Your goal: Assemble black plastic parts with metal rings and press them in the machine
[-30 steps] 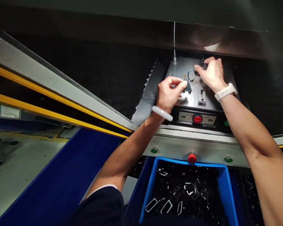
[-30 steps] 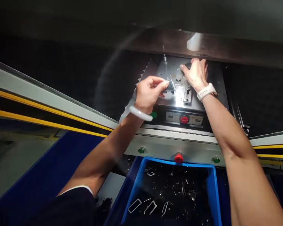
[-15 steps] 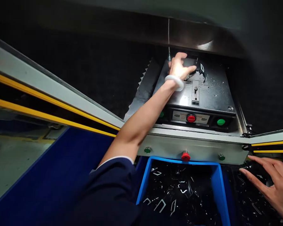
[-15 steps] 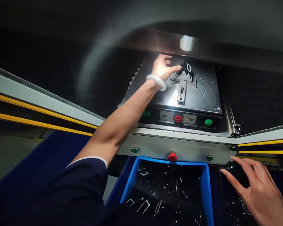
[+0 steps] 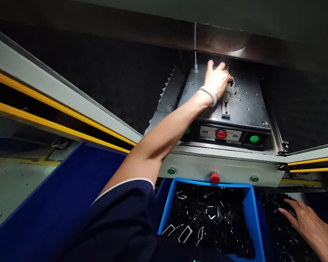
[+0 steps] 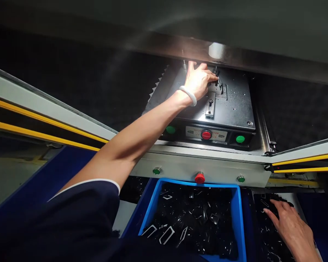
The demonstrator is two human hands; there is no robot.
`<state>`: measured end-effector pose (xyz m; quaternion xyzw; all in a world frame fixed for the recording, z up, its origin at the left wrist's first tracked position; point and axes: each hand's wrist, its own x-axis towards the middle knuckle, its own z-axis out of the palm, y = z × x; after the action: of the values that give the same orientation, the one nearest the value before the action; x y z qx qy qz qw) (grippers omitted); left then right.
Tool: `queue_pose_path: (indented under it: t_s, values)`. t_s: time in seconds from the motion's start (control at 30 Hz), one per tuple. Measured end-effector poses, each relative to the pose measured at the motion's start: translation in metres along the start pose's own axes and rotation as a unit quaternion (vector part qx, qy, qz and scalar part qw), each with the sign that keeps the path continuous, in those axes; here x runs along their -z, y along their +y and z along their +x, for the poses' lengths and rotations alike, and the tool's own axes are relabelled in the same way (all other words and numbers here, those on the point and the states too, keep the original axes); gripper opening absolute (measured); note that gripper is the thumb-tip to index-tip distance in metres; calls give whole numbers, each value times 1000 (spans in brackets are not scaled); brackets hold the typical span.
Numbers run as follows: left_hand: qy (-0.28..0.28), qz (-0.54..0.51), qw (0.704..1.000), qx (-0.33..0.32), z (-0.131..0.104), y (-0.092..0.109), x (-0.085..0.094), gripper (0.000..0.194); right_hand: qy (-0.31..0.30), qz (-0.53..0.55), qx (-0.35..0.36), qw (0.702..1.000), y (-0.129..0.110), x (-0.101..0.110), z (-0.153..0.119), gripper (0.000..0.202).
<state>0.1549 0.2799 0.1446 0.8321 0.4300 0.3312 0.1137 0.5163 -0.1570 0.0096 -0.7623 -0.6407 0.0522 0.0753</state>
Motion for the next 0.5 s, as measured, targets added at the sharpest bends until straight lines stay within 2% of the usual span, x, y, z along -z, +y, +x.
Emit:
queue_pose_path:
  t_s: [0.07,0.13,0.23,0.3,0.37,0.4,0.43,0.5]
  values:
    - [29,4,1000,8,-24,9,13,38,-16,2,15,1000,-28,5,6,53]
    - [76,-4,997,17,-77,20,24,44,-37,14,30,999,-60,8,19,48]
    - [152,-62,986,40,-195,33,32,28,-36,73,51,995,-96,6,42,44]
    - [157,-51,982,96,-274,31,34,22,-25,125,49,991,-106,0,55,45]
    - [106,-29,979,172,-334,19,35,19,-29,172,32,984,-106,-6,62,44]
    - [72,-22,977,199,-355,10,35,23,-37,189,24,981,-105,-8,65,42]
    - [36,-21,975,219,-370,-1,34,31,-47,201,18,978,-104,-9,66,40]
    - [-19,-30,972,231,-385,-21,34,44,-64,215,9,975,-104,-9,67,36]
